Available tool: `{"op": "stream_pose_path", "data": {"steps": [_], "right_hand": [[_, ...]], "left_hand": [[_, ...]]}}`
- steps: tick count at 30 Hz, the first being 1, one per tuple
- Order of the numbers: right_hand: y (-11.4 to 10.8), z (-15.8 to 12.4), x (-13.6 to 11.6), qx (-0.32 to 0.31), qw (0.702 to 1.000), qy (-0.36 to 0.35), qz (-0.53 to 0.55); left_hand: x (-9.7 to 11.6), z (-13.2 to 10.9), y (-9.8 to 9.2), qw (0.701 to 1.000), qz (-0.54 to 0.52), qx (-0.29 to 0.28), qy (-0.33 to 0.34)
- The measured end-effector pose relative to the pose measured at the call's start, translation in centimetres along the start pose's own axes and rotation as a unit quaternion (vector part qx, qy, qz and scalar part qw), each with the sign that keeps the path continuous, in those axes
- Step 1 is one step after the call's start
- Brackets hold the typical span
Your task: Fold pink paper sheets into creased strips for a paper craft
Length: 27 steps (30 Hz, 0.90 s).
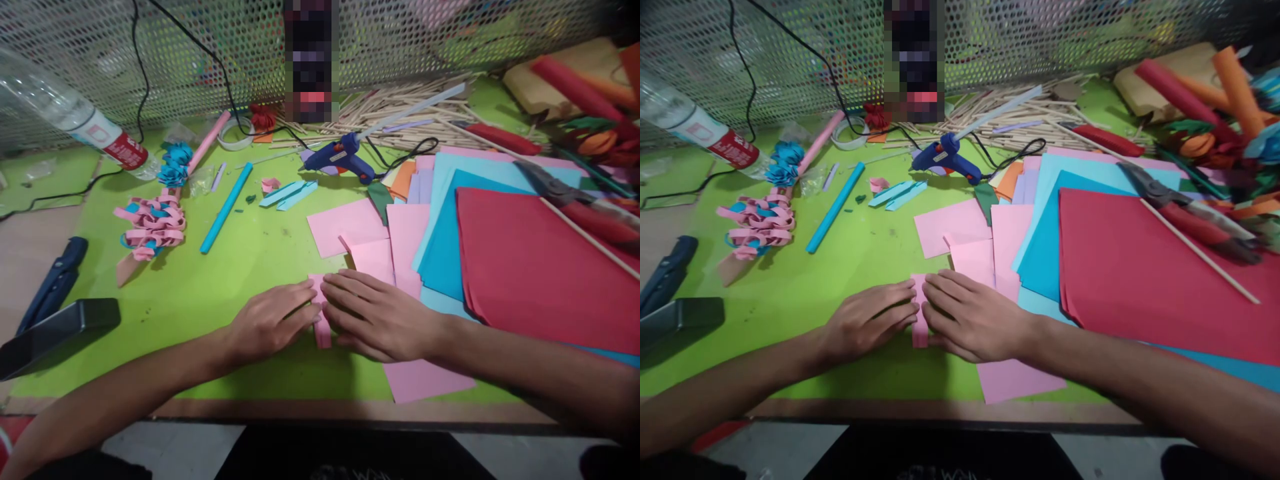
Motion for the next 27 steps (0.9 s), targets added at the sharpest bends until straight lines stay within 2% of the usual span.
{"op": "stream_pose_path", "data": {"steps": [7, 21, 27], "right_hand": [[0.13, -0.04, 0.01, -0.007, 1.0, -0.004, -0.004], [-0.02, 0.18, 0.47, -0.012, 0.999, 0.03, 0.014], [-0.01, 0.3, 0.44, -0.006, 1.0, 0.024, -0.001]], "left_hand": [[-0.24, 0.0, -0.2, 0.999, 0.038, 0.005, -0.007], [-0.5, -0.03, 0.48, 0.999, 0.038, -0.003, -0.004], [-0.32, 0.13, 0.41, 0.999, 0.033, 0.001, 0.009]]}}
Point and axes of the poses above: each hand's wrist, its own z-axis towards the middle knuckle, its own y-axis out of the palm, x = y × z, the point moved 8 cm from there along z, towards the middle knuckle, and after that the axes turned 9 degrees about x, right-handed, at the moved point
